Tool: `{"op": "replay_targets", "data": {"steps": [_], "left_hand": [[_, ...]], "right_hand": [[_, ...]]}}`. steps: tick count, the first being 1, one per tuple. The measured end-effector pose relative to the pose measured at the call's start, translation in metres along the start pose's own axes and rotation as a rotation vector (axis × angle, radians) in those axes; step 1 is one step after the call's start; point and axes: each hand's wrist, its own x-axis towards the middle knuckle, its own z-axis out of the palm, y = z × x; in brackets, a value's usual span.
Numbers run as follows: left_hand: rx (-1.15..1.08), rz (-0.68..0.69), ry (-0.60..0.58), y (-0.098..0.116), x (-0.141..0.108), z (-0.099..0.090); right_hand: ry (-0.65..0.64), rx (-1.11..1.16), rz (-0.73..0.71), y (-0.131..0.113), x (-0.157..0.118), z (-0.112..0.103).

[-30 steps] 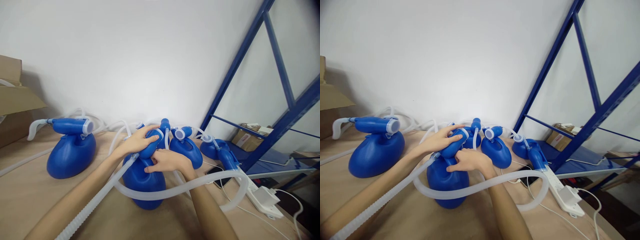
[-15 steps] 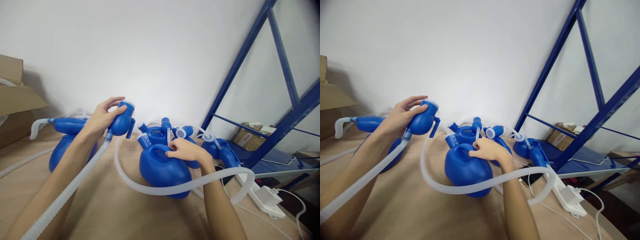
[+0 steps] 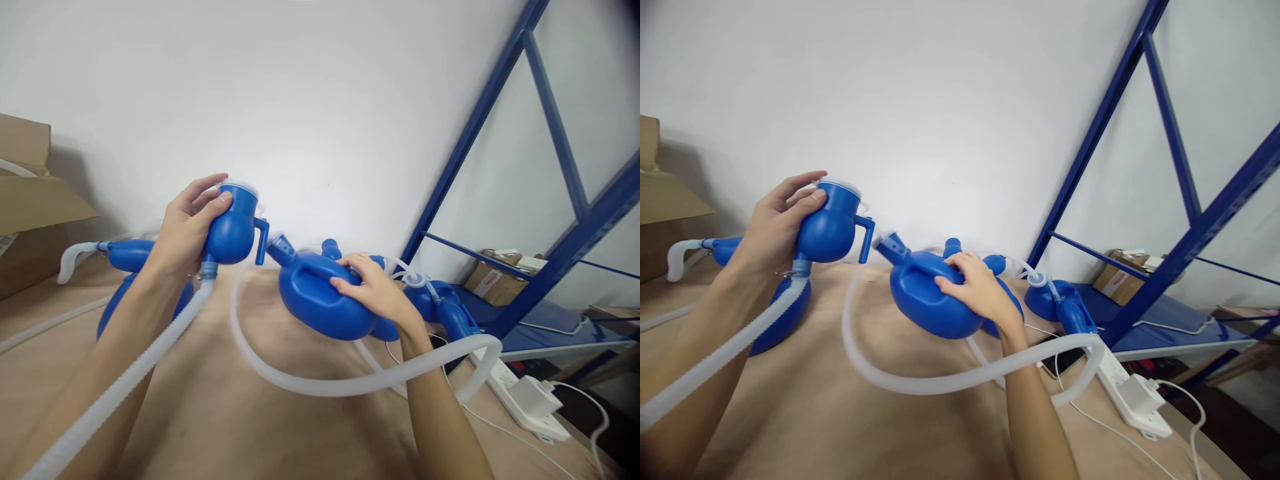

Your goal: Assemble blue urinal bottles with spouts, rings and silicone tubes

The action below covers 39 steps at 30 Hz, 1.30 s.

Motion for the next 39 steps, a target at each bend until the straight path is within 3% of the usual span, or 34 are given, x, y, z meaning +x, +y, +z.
{"op": "replay_targets", "data": {"steps": [5, 9, 12, 16, 19, 23, 26, 29, 31, 34, 39], "left_hand": [[-0.114, 0.177, -0.065, 0.002, -0.022, 0.033], [-0.103, 0.095, -0.188, 0.0, -0.038, 0.048], [0.003, 0.024, -0.314, 0.007, -0.045, 0.05], [0.136, -0.022, -0.365, 0.019, -0.05, 0.049], [0.111, -0.001, -0.42, 0.017, -0.047, 0.048], [0.117, 0.077, -0.454, -0.005, -0.033, 0.041], [0.335, 0.209, -0.633, -0.022, -0.027, 0.034], [0.549, 0.319, -0.854, -0.036, -0.035, 0.037], [0.65, 0.325, -0.842, -0.043, -0.046, 0.045], [0.76, 0.252, -0.708, -0.044, -0.06, 0.06], [0.773, 0.194, -0.687, -0.019, -0.065, 0.068]], "right_hand": [[-0.044, -0.274, -0.238, -0.029, 0.001, 0.026], [0.055, -0.354, -0.418, -0.038, 0.001, 0.037], [0.164, -0.366, -0.456, -0.034, 0.001, 0.039], [0.307, -0.284, -0.391, -0.027, 0.003, 0.036], [0.364, -0.188, -0.34, -0.027, 0.003, 0.034], [0.502, 0.093, -0.057, -0.027, 0.004, 0.031], [0.534, 0.351, 0.147, -0.021, 0.008, 0.03], [0.518, 0.534, 0.229, -0.013, 0.014, 0.032], [0.535, 0.65, 0.268, -0.009, 0.017, 0.036], [0.58, 0.856, 0.341, -0.007, 0.021, 0.041], [0.598, 1.055, 0.426, -0.012, 0.023, 0.042]]}}
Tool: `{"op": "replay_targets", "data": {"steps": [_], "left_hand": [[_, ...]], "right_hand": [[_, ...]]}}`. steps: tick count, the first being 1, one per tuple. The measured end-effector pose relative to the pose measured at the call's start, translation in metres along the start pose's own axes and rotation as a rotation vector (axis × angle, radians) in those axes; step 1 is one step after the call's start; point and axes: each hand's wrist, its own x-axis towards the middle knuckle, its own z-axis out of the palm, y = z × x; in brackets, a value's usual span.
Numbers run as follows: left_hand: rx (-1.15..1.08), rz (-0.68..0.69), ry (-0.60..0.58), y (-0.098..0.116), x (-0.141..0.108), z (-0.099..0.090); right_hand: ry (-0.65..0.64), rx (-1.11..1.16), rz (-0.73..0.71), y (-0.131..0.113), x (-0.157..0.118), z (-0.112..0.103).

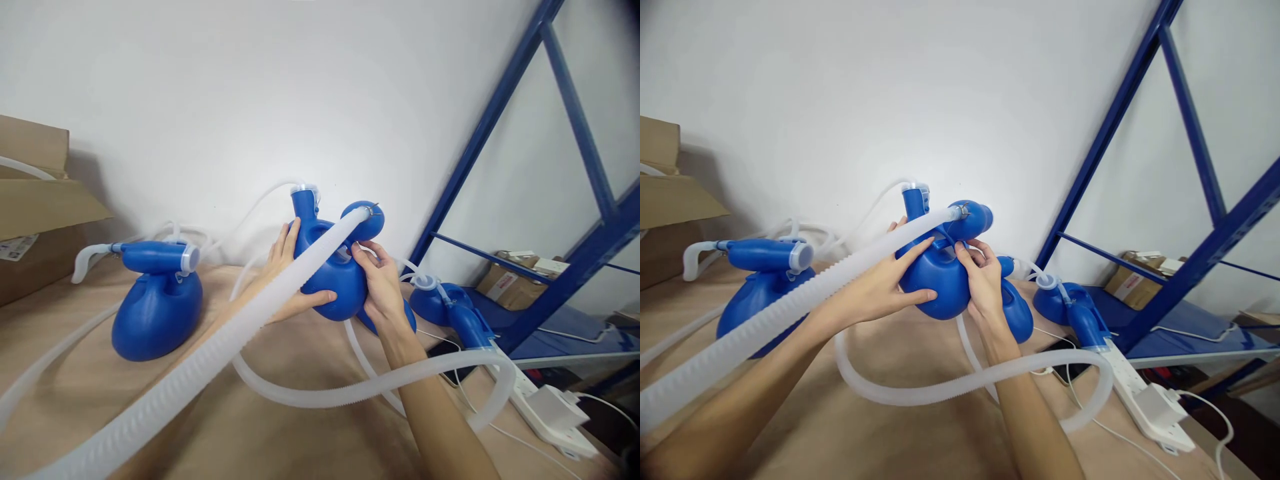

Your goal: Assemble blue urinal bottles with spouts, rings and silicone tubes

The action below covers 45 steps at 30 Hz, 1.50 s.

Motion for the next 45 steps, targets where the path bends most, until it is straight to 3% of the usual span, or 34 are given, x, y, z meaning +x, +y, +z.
{"op": "replay_targets", "data": {"steps": [4, 10, 14, 17, 20, 26, 29, 33, 35, 45], "left_hand": [[0.01, -0.04, 0.073, 0.011, -0.004, -0.011], [-0.142, -0.289, 0.147, 0.012, -0.004, -0.018], [-0.187, -0.296, 0.25, 0.002, 0.0, -0.035], [-0.241, -0.278, 0.28, -0.009, 0.0, -0.05], [-0.386, -0.253, 0.32, -0.021, -0.001, -0.065], [-0.446, -0.324, 0.152, -0.046, -0.002, -0.074], [-0.375, -0.327, 0.185, -0.049, 0.002, -0.068], [-0.021, -0.383, 0.292, -0.041, 0.005, -0.049], [0.081, -0.352, 0.289, -0.037, 0.005, -0.038], [-0.09, -0.395, 0.359, -0.042, 0.01, -0.023]], "right_hand": [[-0.117, -0.028, -0.042, -0.004, -0.01, 0.005], [-0.483, -0.194, -0.222, -0.015, -0.031, 0.008], [-0.709, -0.225, -0.265, -0.016, -0.035, 0.012], [-0.806, -0.247, -0.265, -0.007, -0.035, 0.019], [-0.842, -0.233, -0.226, 0.012, -0.04, 0.031], [-0.797, -0.262, -0.277, 0.057, -0.05, 0.052], [-0.75, -0.358, -0.298, 0.062, -0.046, 0.054], [-0.713, -0.474, -0.351, 0.063, -0.04, 0.052], [-0.695, -0.501, -0.389, 0.067, -0.038, 0.051], [-0.648, -0.618, -0.418, 0.073, -0.033, 0.046]]}}
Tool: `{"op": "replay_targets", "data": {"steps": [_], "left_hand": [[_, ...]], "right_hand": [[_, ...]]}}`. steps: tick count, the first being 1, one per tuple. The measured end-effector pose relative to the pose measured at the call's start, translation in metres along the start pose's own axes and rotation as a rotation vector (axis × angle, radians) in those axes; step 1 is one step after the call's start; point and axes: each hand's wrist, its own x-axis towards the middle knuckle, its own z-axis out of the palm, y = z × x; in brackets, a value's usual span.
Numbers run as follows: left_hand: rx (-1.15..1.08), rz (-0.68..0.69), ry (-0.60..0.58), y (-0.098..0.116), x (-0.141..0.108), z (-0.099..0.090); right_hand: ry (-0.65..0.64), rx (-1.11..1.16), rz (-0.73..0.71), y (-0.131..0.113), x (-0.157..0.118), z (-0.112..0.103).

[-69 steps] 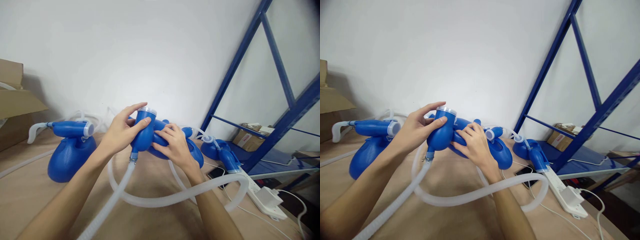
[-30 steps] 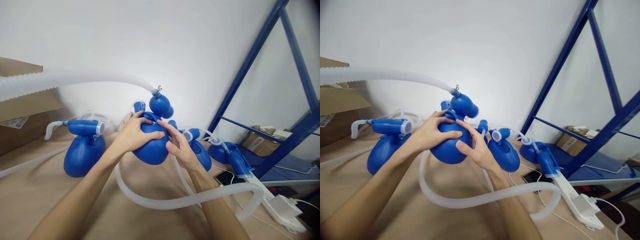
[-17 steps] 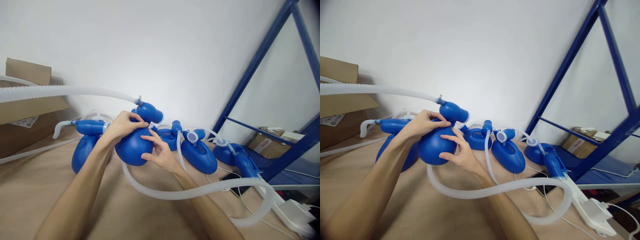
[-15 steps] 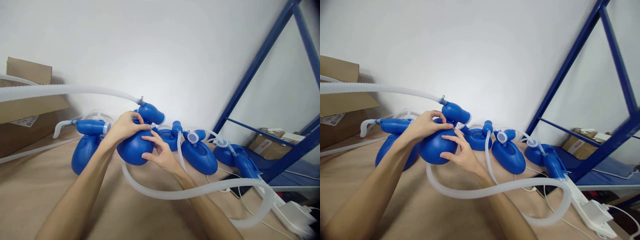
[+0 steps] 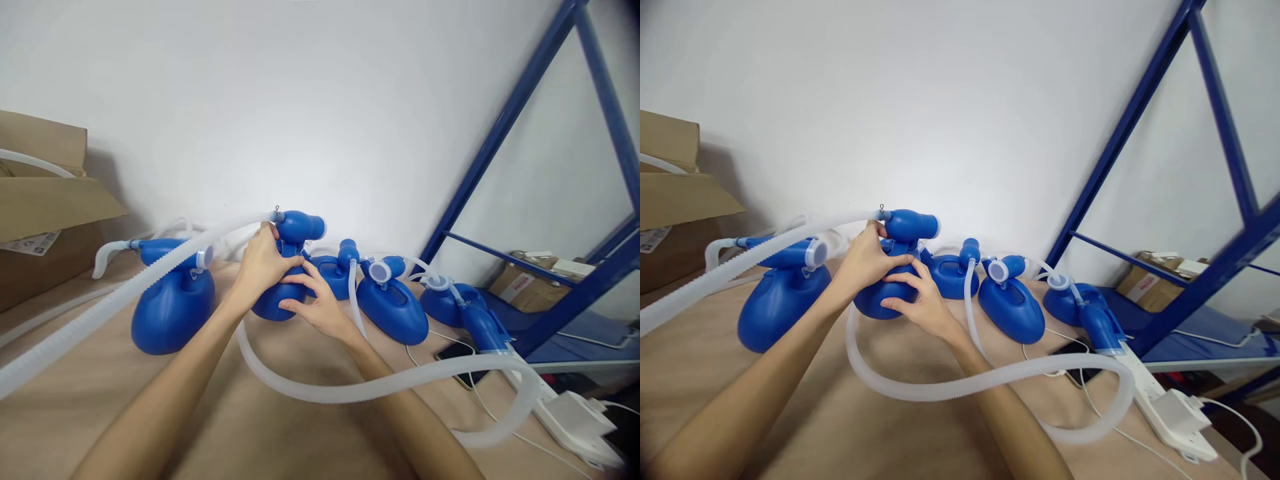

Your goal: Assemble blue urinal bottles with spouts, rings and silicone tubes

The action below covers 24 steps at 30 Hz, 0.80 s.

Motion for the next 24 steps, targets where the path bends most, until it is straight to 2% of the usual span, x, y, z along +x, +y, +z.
{"op": "replay_targets", "data": {"steps": [3, 6, 9, 13, 18, 24], "left_hand": [[-0.119, -0.022, 0.002, -0.002, 0.004, 0.003], [-0.275, -0.136, -0.044, -0.006, 0.009, 0.004], [-0.484, -0.284, -0.124, -0.014, 0.014, 0.0], [-0.753, -0.313, -0.255, -0.026, 0.021, -0.007], [-0.838, -0.332, -0.165, -0.041, 0.028, -0.007], [-0.861, -0.351, -0.194, -0.047, 0.033, -0.013]], "right_hand": [[-0.013, -0.002, 0.016, -0.003, -0.001, -0.002], [-0.03, -0.018, 0.027, -0.008, -0.003, -0.003], [-0.05, -0.04, 0.017, -0.012, -0.003, -0.005], [-0.055, -0.006, 0.033, -0.013, -0.003, -0.008], [-0.085, 0.093, 0.079, -0.014, -0.003, -0.013], [-0.105, 0.142, 0.094, -0.012, -0.002, -0.016]]}}
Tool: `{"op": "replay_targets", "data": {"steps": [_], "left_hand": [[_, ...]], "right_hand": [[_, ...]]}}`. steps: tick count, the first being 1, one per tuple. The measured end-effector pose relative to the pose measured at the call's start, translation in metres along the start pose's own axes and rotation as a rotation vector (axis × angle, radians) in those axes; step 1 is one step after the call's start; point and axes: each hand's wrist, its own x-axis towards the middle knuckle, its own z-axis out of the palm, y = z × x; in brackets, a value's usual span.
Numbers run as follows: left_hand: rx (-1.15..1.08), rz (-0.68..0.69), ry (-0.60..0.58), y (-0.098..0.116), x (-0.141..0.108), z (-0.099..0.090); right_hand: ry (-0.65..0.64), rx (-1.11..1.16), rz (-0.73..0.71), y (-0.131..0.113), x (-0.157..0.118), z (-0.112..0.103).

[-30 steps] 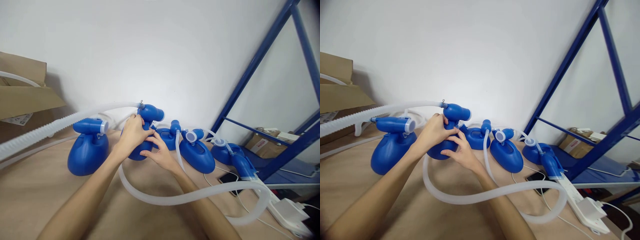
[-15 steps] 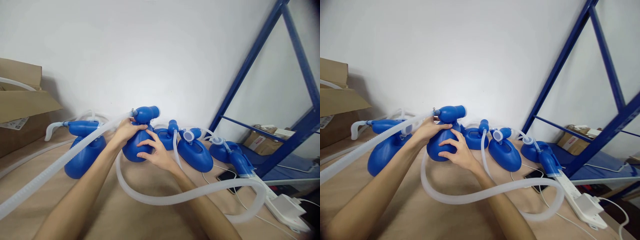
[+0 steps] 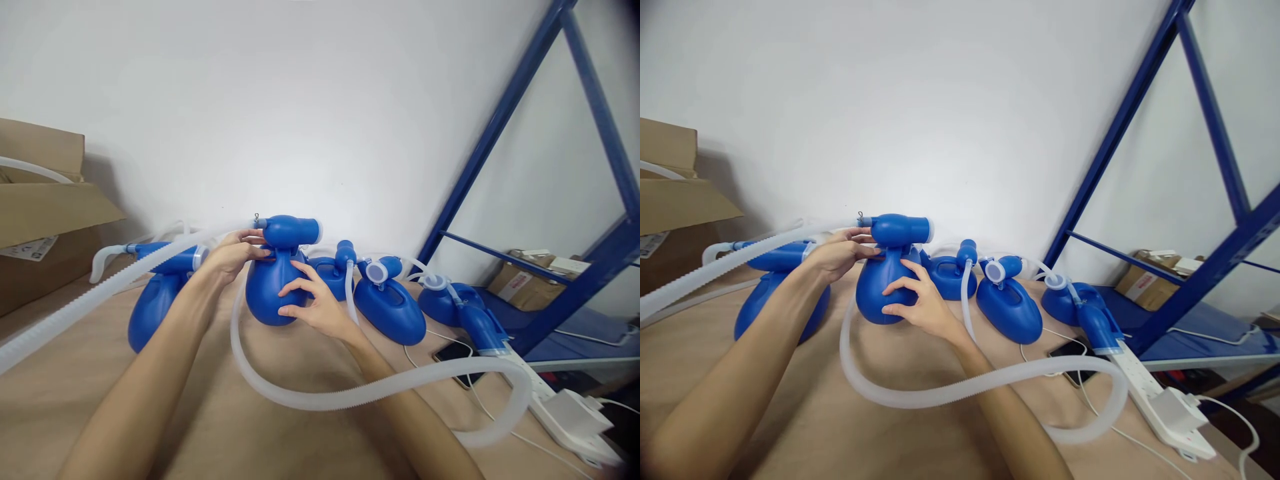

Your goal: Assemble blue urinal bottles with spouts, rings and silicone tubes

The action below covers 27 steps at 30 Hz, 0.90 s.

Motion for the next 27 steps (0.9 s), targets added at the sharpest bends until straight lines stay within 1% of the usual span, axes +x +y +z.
{"op": "replay_targets", "data": {"steps": [4, 8, 9, 10, 13, 15, 18, 20, 21, 22, 23, 24, 27], "left_hand": [[0.189, -0.001, -0.012, 0.008, -0.005, 0.003], [0.31, 0.031, -0.124, 0.01, -0.015, 0.017], [0.353, 0.042, -0.132, 0.009, -0.017, 0.021], [0.407, 0.061, -0.112, 0.008, -0.018, 0.024], [0.54, 0.123, 0.0, 0.002, -0.018, 0.03], [0.498, 0.132, 0.034, -0.002, -0.016, 0.031], [0.316, 0.093, 0.013, -0.005, -0.009, 0.025], [0.251, 0.087, 0.03, -0.004, -0.004, 0.016], [0.244, 0.094, 0.062, -0.004, -0.001, 0.01], [0.243, 0.105, 0.104, -0.003, 0.002, 0.003], [0.237, 0.115, 0.148, -0.001, 0.005, -0.004], [0.231, 0.123, 0.192, 0.0, 0.008, -0.013], [0.229, 0.147, 0.295, 0.002, 0.017, -0.037]], "right_hand": [[0.002, 0.009, 0.0, 0.007, 0.001, 0.002], [0.001, -0.06, -0.024, 0.01, 0.001, 0.004], [-0.004, -0.088, -0.04, 0.01, 0.001, 0.005], [-0.009, -0.114, -0.056, 0.01, 0.001, 0.006], [-0.017, -0.173, -0.089, 0.008, 0.001, 0.008], [-0.037, -0.191, -0.113, 0.008, 0.001, 0.009], [-0.063, -0.215, -0.169, 0.012, 0.0, 0.008], [-0.023, -0.259, -0.181, 0.018, 0.0, 0.007], [0.004, -0.291, -0.165, 0.021, 0.0, 0.006], [0.003, -0.328, -0.13, 0.024, 0.0, 0.005], [-0.065, -0.36, -0.077, 0.027, -0.001, 0.005], [-0.194, -0.378, -0.014, 0.028, -0.001, 0.005], [-0.718, -0.336, 0.144, 0.026, -0.005, 0.008]]}}
